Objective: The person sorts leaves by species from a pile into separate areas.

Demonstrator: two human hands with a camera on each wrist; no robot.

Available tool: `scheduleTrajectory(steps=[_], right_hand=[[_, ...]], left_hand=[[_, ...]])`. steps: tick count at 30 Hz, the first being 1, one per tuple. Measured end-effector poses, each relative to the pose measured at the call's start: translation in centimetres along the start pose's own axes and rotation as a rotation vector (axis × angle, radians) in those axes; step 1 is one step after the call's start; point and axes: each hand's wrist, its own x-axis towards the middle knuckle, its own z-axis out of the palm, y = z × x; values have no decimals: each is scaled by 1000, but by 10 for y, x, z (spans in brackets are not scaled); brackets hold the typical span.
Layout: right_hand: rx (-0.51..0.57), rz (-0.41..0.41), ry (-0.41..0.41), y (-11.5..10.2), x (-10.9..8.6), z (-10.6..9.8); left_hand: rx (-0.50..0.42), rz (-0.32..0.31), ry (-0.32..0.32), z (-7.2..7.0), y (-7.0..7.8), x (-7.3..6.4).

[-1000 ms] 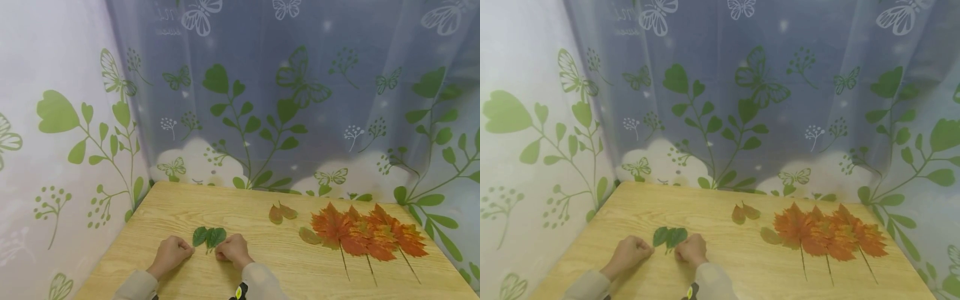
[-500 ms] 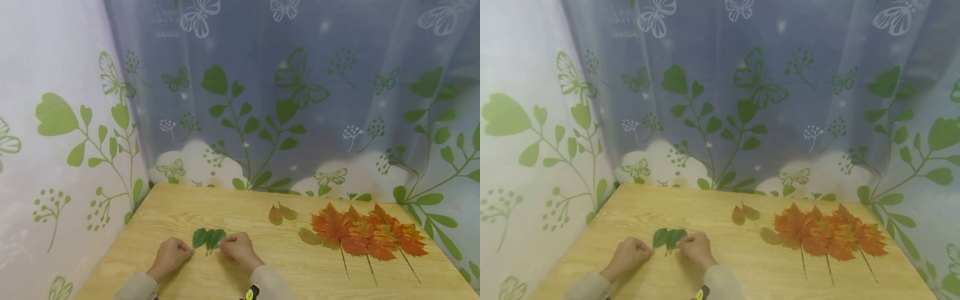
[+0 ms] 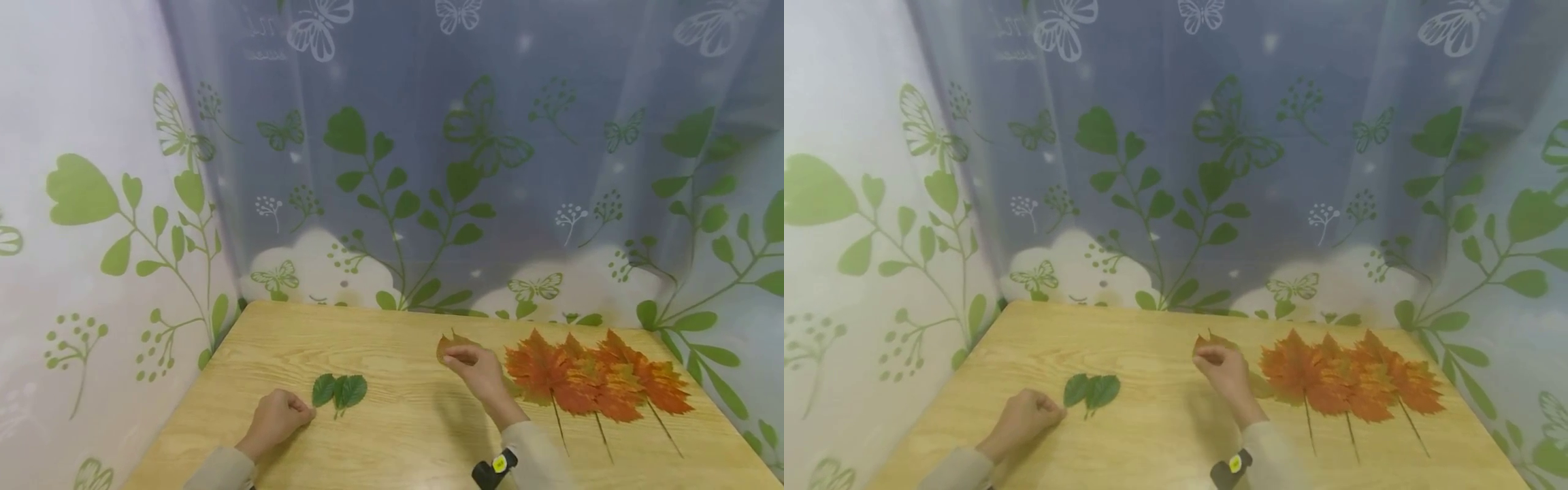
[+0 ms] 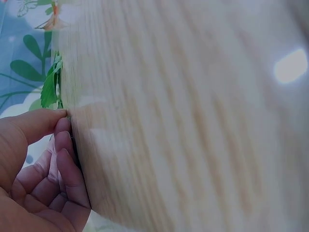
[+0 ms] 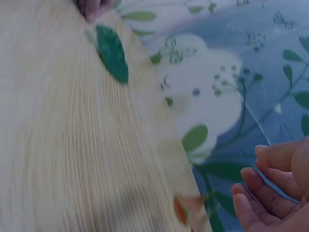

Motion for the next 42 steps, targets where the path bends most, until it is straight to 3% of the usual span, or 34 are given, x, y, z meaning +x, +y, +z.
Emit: scheduleTrajectory(steps=[9,14,16,21,27,34,42], right_hand=[[-162,-44,123,39,-1,-66],[-203,-26,118,66,-3,-88],[-201,20,95,75,-5,-93],[-237,86,75,92,-11,-97],[-285,62,156,103,-14,-92],[-248,54,242,107,-15,-85],[-221,47,275,114,-17,-80]], left_hand=[[-5,-1,-9,-1,-2,0],[4,-1,-3,-1,-4,1],[6,-4,-3,0,-5,1],[11,-3,-4,0,-7,1],[12,6,0,1,-6,2],[5,-4,1,2,-5,2],[1,-8,2,1,-4,0]])
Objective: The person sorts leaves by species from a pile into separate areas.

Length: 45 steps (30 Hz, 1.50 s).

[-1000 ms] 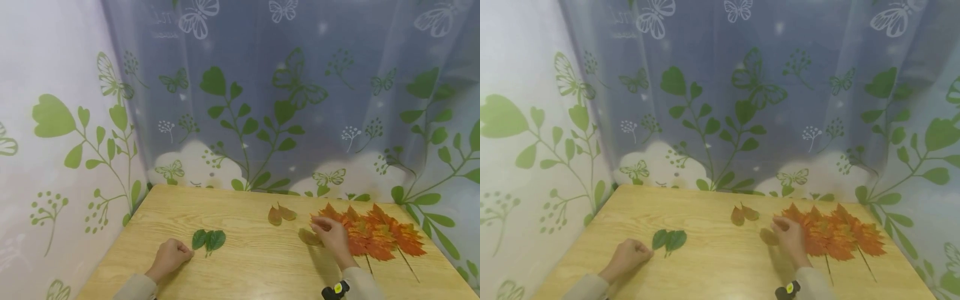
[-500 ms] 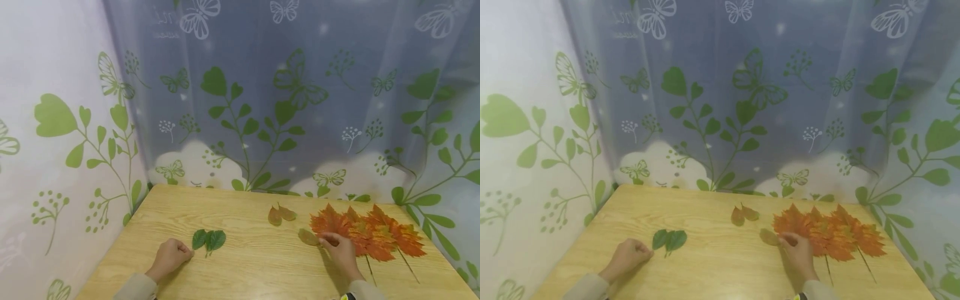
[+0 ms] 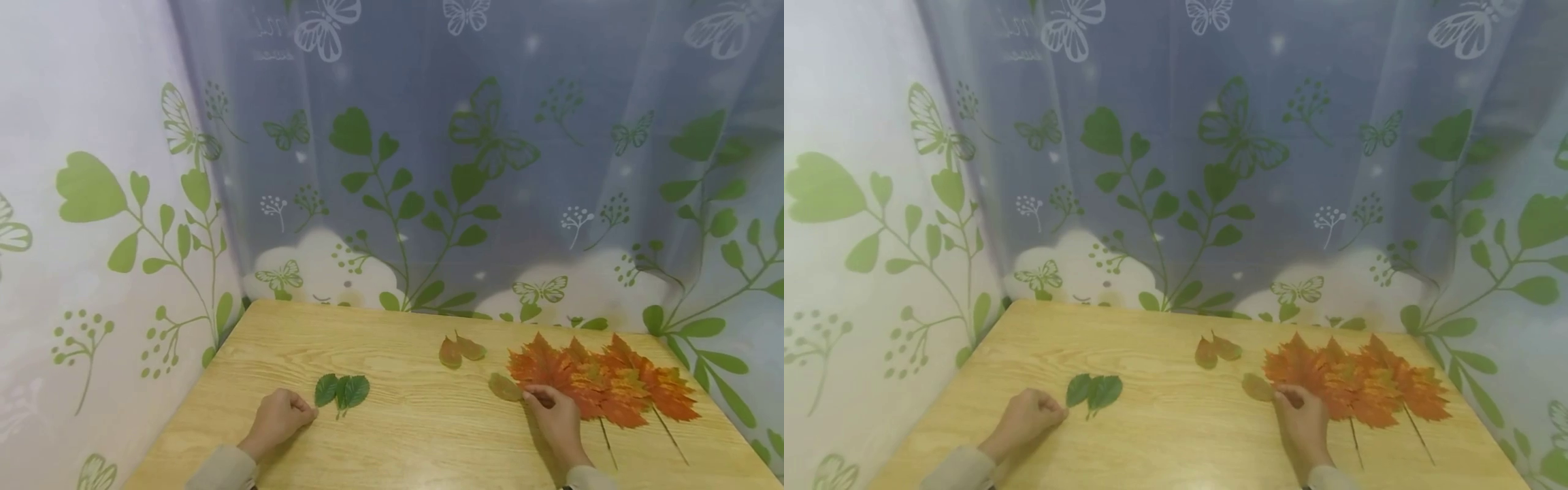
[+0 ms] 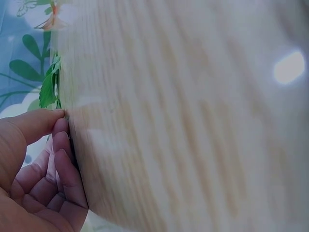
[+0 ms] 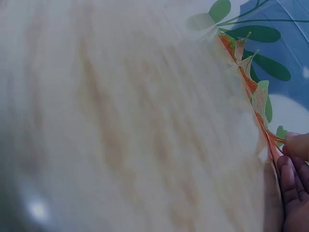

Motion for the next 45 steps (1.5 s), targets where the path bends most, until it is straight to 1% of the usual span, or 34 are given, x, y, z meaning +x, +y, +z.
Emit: scheduleTrajectory(steps=[5,9,14,16,18,20,23,25,27,30,34,37,39,41,43,45], right_hand=[[21,6,8,1,1,2],[37,3,20,1,2,1],[41,21,17,2,0,-1],[43,33,9,2,0,-2],[45,41,6,2,0,-2],[46,46,12,2,0,-2],[53,38,28,3,1,-2],[60,32,35,4,1,-1],[65,24,38,5,2,0],[65,18,41,5,2,1],[53,7,45,5,2,3],[44,11,40,6,2,3],[40,19,32,6,2,3],[38,27,24,5,2,2],[41,30,17,5,1,2],[42,31,13,5,1,1]], left_hand=[[10,2,-3,0,-1,1],[-5,9,-24,-2,0,3],[-12,34,-117,-9,1,8],[-3,42,-139,-14,4,12],[5,55,-141,-20,10,18],[15,74,-123,-24,19,26],[24,115,-100,-26,39,41],[14,156,-97,-22,55,52],[-14,201,-101,-15,73,61],[-68,275,-105,1,101,73],[-110,361,-102,28,136,84],[-133,406,-90,51,155,90],[-155,420,-80,68,164,91],[-176,418,-65,86,171,91],[-193,398,-46,103,176,89],[-206,363,-23,120,179,87]])
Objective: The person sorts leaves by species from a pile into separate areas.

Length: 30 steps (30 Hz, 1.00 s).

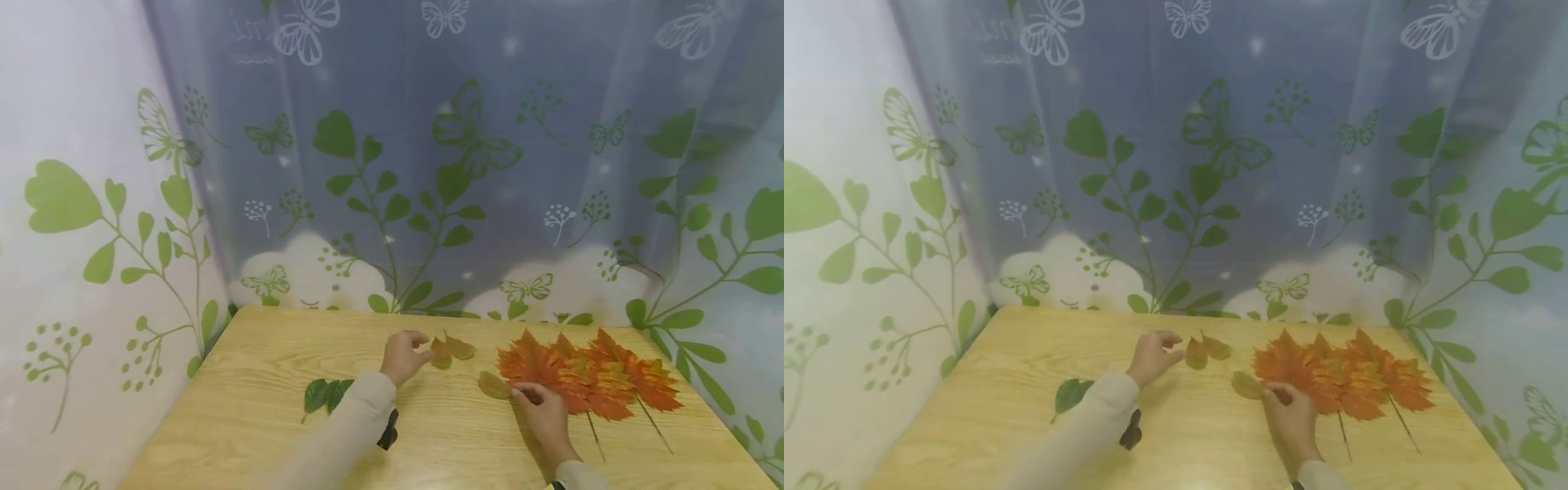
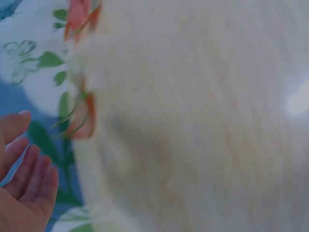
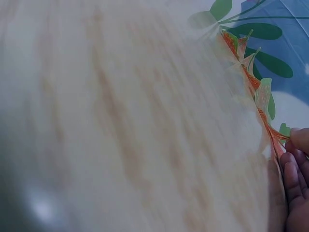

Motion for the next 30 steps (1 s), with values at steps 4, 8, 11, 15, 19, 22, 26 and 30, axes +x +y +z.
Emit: scheduleTrajectory(steps=[4,8,11,15,19,22,26,30], right_hand=[[1,-10,8,0,0,1],[4,-33,30,1,0,3],[14,-31,27,0,-1,4],[19,-11,17,-2,-3,5],[12,-13,25,-4,-3,4],[11,-21,28,-4,-3,3],[17,-39,30,-4,-2,3],[16,-41,39,-3,-3,2]], left_hand=[[-12,-89,85,31,-1,-3],[-62,-156,126,52,-6,-7],[-89,-181,131,60,-11,-10],[-80,-197,149,65,-15,-12],[-56,-193,171,69,-16,-10],[-31,-216,176,71,-16,-9],[-13,-247,187,77,-16,-9],[-12,-270,216,84,-14,-10]])
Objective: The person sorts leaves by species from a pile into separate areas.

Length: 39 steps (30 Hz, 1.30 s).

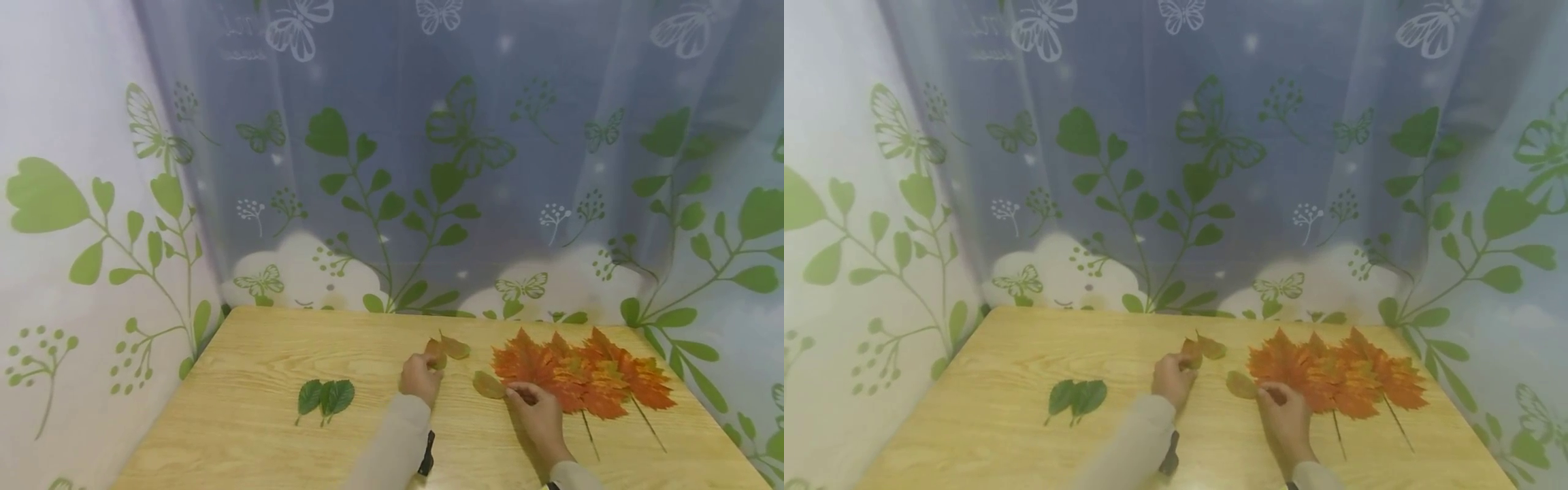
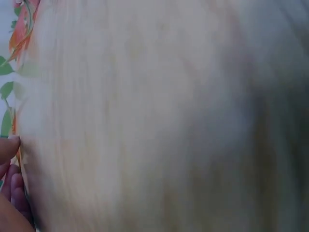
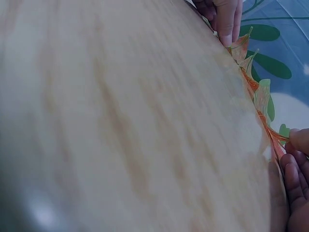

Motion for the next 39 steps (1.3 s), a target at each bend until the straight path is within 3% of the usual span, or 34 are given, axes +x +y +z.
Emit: scheduleTrajectory(steps=[11,26,29,33,39], right_hand=[[-5,-11,6,1,1,1],[-20,22,-30,3,1,0],[-15,13,-27,3,1,2],[-10,-7,-8,2,1,4],[-14,-30,8,2,-1,1]], left_hand=[[18,14,94,4,0,1],[2,25,120,6,-5,2],[-27,31,116,2,-8,6],[-101,105,107,-8,-8,17],[-148,191,10,-34,4,28]])
